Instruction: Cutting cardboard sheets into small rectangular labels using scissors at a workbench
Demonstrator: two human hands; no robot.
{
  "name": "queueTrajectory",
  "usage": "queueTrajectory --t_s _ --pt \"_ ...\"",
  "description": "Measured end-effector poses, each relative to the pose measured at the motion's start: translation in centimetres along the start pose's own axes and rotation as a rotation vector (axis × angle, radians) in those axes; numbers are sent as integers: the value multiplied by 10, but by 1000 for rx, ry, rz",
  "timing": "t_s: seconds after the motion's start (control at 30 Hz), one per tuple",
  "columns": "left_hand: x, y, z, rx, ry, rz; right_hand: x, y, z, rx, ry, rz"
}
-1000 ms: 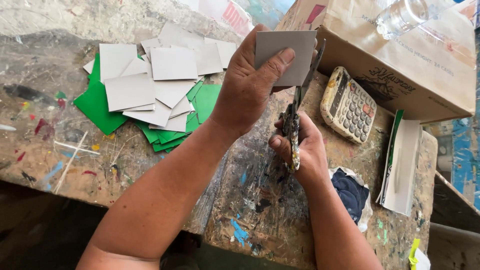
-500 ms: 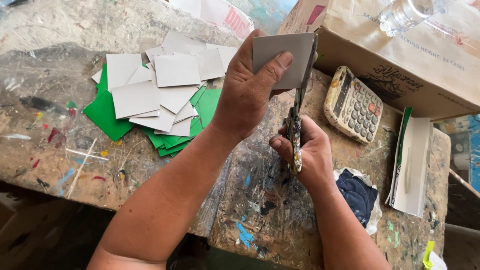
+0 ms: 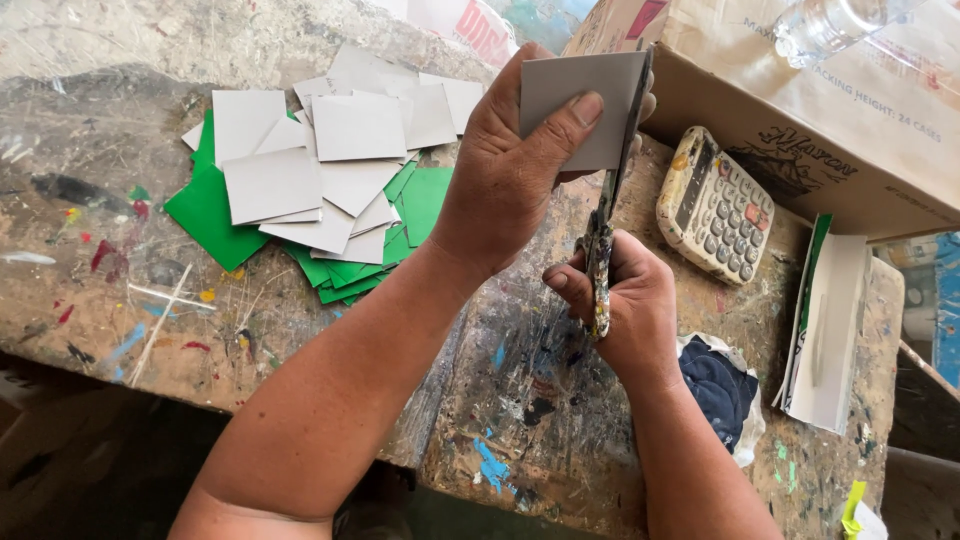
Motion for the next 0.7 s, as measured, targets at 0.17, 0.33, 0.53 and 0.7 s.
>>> queueTrajectory --t_s 0.17,0.33,0.53,0.7 --pt "-4 2 2 -8 19 -30 -1 1 1 1 -56 17" --pt "-13 4 -3 34 -44 -121 4 0 1 -20 -33 29" --pt "-8 7 -19 73 -64 -82 7 0 -2 -56 -16 44" --pt "-8 8 -18 66 -64 -76 7 -1 -3 -26 -29 46"
Point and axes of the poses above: each hand's wrist, its own y-axis away from the middle knuckle, its own x-axis out of the back of the hand, z = x × y, the point moved 8 cm from there along -y, towards the middle knuckle, and after that the axes turned 14 degrees about y, right-handed, at the moved point
